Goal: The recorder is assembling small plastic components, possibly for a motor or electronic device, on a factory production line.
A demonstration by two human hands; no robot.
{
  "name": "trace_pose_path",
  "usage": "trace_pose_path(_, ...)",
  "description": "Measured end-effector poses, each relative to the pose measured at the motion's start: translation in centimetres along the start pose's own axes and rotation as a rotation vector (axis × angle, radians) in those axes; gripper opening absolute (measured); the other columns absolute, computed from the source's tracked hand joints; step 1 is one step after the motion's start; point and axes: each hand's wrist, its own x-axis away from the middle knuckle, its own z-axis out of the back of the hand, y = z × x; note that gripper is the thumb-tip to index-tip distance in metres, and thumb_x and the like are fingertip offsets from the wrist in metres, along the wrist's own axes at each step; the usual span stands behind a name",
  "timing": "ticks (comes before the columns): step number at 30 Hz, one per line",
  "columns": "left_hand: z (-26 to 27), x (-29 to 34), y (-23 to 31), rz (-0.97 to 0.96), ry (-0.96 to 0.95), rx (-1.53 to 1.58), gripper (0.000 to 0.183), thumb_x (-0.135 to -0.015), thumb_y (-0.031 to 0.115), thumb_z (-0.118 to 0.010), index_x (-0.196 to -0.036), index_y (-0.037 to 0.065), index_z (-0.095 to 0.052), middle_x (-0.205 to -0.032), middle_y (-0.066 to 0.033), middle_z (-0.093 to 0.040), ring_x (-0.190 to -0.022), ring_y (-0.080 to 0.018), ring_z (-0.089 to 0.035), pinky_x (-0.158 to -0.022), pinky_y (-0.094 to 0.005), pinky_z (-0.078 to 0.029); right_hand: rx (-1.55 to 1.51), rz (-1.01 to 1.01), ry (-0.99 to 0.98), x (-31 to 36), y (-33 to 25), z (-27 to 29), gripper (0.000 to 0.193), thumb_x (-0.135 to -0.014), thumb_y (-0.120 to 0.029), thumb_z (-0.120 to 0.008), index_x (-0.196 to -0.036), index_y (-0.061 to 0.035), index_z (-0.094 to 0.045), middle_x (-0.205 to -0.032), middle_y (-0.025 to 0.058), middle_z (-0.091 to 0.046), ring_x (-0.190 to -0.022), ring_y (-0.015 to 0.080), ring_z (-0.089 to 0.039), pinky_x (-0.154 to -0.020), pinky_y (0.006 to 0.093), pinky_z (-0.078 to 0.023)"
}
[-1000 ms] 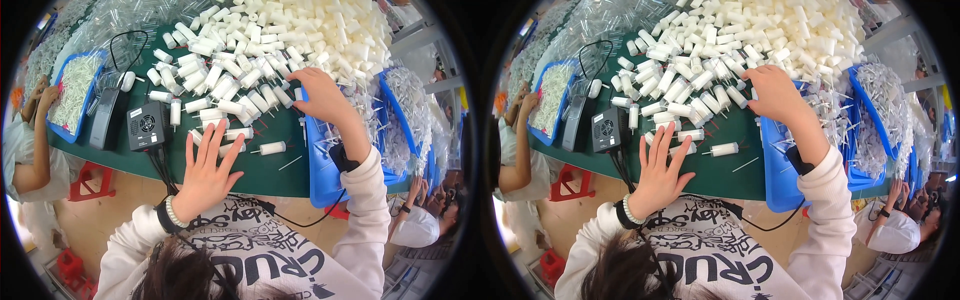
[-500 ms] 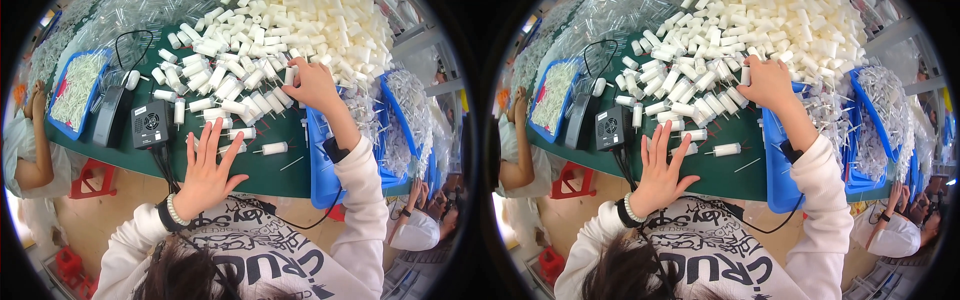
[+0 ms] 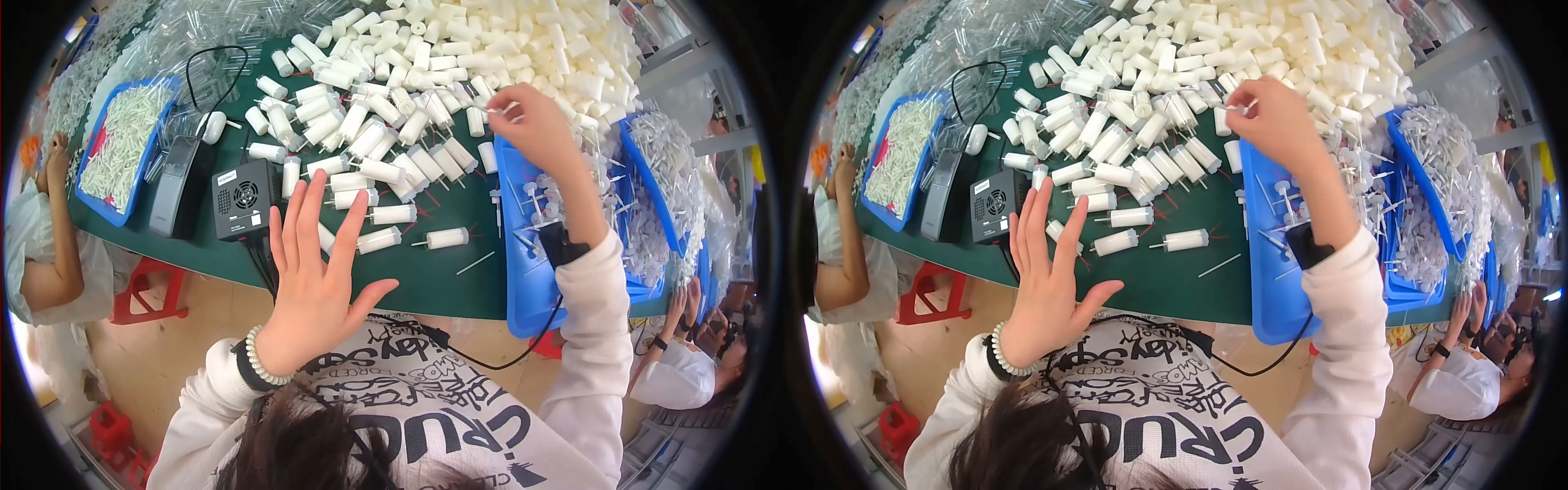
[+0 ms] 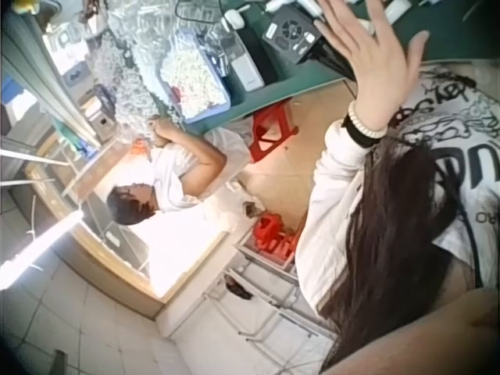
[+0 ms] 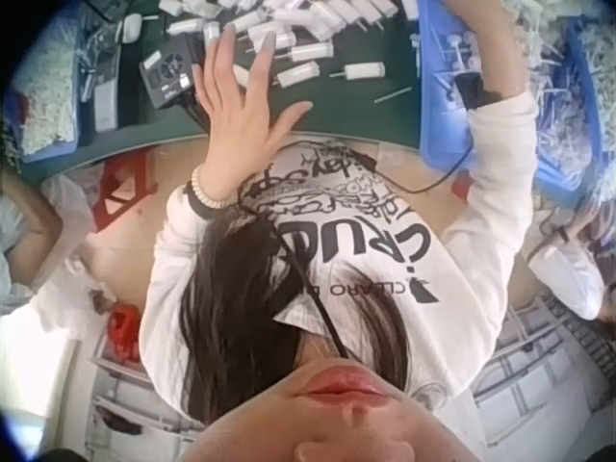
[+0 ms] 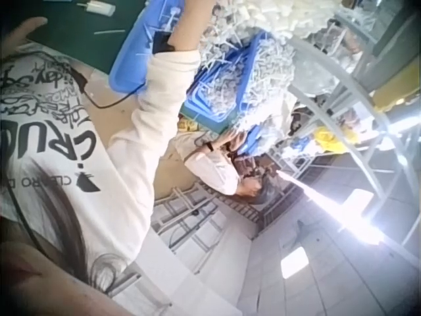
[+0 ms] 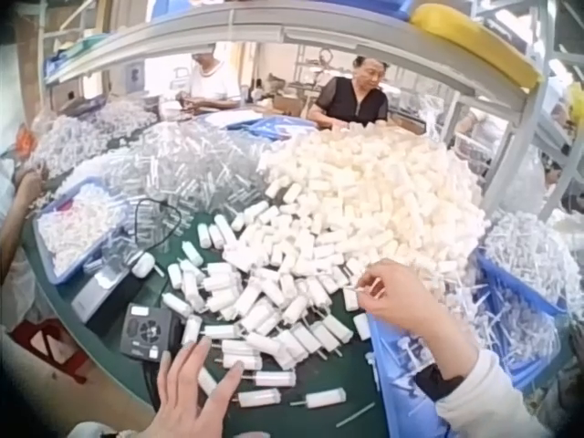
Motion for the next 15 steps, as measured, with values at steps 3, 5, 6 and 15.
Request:
trace_pose_path(3,0.2,-0.4,0.2,-0.004,0.036,0.003,0.08,-0.072,0.036,-0.069,-0.137,0.007,-0.032,-0.142,-0.0285,-0.016,-0.13,-0.0441,-0.018,-0.102,-0.0587,-0.012,0.176,0.019,-0.033,-0.9,1.0,-2.7,0.019,-0.071,-0.02,-0.061,-0.086,-0.0077,-0.064,-0.08,0.01,-0.062,-0.074,0.0241,-0.061,-0.067,0.0346,-0.048)
trace_pose_path(5,0.4,-0.4,0.5,-0.007,0.045,0.012,0.079,-0.072,0.035,-0.069,-0.137,0.007,-0.033,-0.142,-0.0284,-0.015,-0.13,-0.0444,-0.018,-0.101,-0.0591,-0.012,0.429,-0.015,-0.01,-1.3,0.3,-3.7,0.017,-0.072,-0.022,-0.06,-0.083,-0.01,-0.063,-0.078,0.0086,-0.063,-0.074,0.0274,-0.06,-0.065,0.0374,-0.048)
trace_pose_path(6,0.5,-0.4,0.6,-0.007,0.047,0.009,0.079,-0.072,0.035,-0.069,-0.137,0.007,-0.033,-0.142,-0.0284,-0.015,-0.13,-0.0444,-0.018,-0.101,-0.0591,-0.012,0.428,-0.013,-0.009,-1.4,0.2,-4.0,0.017,-0.072,-0.022,-0.06,-0.083,-0.01,-0.063,-0.078,0.0086,-0.063,-0.074,0.0274,-0.06,-0.065,0.0374,-0.048)
trace_pose_path(15,1.8,-1.4,1.6,-0.091,0.067,0.344,0.069,-0.076,0.024,-0.068,-0.134,0.007,-0.035,-0.139,-0.0269,-0.017,-0.127,-0.0461,-0.019,-0.104,-0.0528,-0.014,0.28,-0.19,0.21,-0.5,-0.5,0.0,0.014,-0.072,-0.015,-0.056,-0.081,-0.0113,-0.066,-0.079,0.0142,-0.065,-0.077,0.0316,-0.062,-0.071,0.041,-0.048)
